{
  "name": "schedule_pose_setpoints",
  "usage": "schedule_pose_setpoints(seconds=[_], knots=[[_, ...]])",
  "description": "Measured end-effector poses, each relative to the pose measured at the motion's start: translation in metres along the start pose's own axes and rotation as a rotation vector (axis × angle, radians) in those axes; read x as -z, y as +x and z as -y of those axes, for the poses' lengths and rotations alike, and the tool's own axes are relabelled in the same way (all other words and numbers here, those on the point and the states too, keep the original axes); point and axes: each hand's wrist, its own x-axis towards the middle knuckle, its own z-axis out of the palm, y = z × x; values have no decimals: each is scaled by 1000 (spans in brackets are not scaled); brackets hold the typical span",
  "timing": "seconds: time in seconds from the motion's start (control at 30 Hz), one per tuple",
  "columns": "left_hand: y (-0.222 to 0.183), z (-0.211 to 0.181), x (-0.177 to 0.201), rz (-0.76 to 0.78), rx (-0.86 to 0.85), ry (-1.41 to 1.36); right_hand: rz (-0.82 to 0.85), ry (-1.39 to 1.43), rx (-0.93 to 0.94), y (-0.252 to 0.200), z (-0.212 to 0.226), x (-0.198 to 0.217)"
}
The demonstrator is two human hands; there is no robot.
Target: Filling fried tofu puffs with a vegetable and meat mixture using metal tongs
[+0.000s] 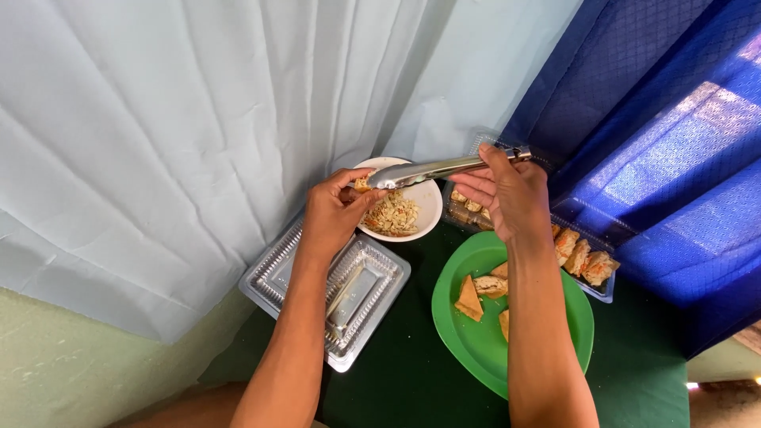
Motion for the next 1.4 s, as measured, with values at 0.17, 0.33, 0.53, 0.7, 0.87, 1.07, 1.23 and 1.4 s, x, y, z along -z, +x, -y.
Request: schedule_pose_setpoints(seconds=[0.17,0.33,0.53,0.7,0.87,1.07,1.23,1.4], knots=[[-1,-6,-1,-7,-25,33,-26,28,4,10,-3,15],[-3,-19,-8,-41,66,-15,-102,19,77,2,20,27],[-1,-33,-5,-26,127,112,-156,-186,205,-7,23,21],[6,-26,4,-10,95,151,-128,-223,226,-9,24,15],[8,-28,6,9,73,172,-159,-234,250,-17,38,13],[8,-32,13,23,50,174,-91,-342,228,2,34,5],[2,-34,18,-2,12,230,5,-321,162,22,-1,-2],[-14,-33,23,-14,79,178,-12,-318,115,8,-40,14]])
